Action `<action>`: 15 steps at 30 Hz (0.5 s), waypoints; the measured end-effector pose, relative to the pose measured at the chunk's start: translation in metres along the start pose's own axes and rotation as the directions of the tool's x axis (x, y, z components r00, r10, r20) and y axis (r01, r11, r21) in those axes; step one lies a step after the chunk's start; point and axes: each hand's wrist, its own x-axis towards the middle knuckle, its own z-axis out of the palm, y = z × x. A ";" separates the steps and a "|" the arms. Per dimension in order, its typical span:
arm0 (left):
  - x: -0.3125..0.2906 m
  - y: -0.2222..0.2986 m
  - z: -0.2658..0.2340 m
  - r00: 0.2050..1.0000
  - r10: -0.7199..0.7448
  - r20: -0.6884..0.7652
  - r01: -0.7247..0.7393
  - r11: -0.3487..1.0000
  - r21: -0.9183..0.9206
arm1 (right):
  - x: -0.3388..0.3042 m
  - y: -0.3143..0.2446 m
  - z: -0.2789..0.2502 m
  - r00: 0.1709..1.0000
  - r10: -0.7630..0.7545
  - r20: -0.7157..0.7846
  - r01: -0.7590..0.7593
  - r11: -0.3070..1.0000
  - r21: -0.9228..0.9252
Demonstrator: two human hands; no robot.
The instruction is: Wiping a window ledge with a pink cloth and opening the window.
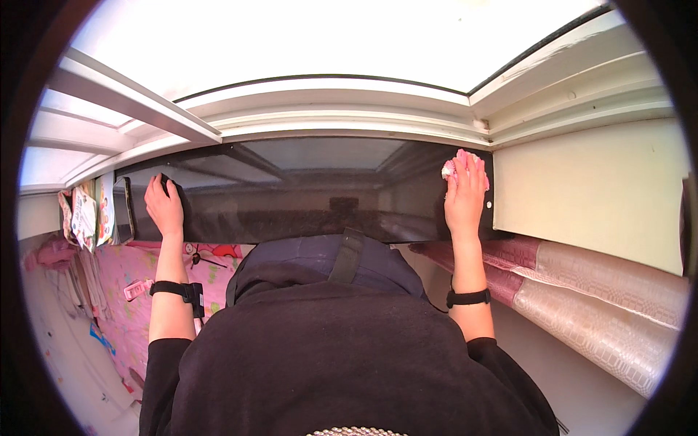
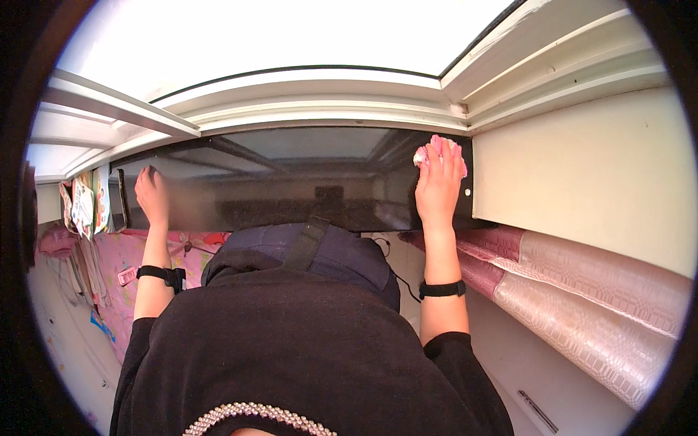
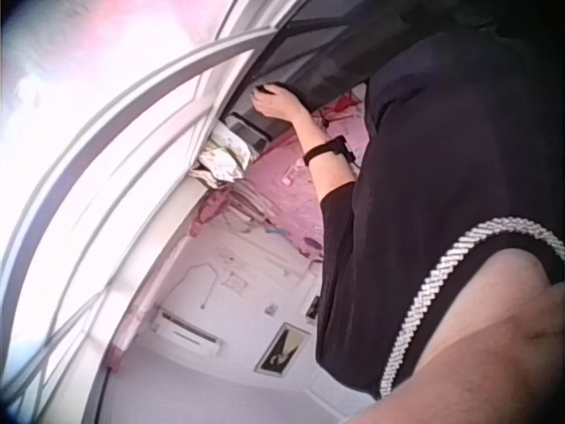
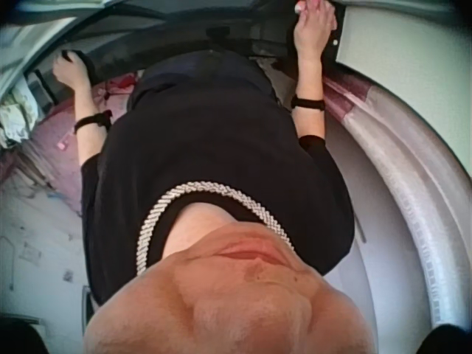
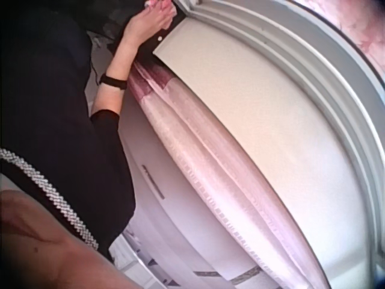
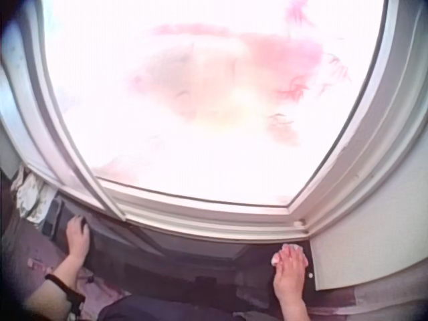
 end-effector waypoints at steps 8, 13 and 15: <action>-0.003 -0.003 0.000 1.000 -0.010 -0.001 0.010 1.000 0.004 | 0.016 -0.006 -0.009 0.996 0.032 0.088 -0.042 0.992 0.120; -0.002 -0.003 0.001 1.000 0.019 -0.019 -0.019 1.000 -0.005 | 0.028 0.002 0.007 0.987 0.114 -0.111 -0.108 0.992 0.060; -0.001 -0.002 0.001 1.000 0.008 -0.011 -0.008 1.000 -0.004 | 0.028 0.002 0.012 0.992 0.096 -0.087 -0.096 0.995 -0.003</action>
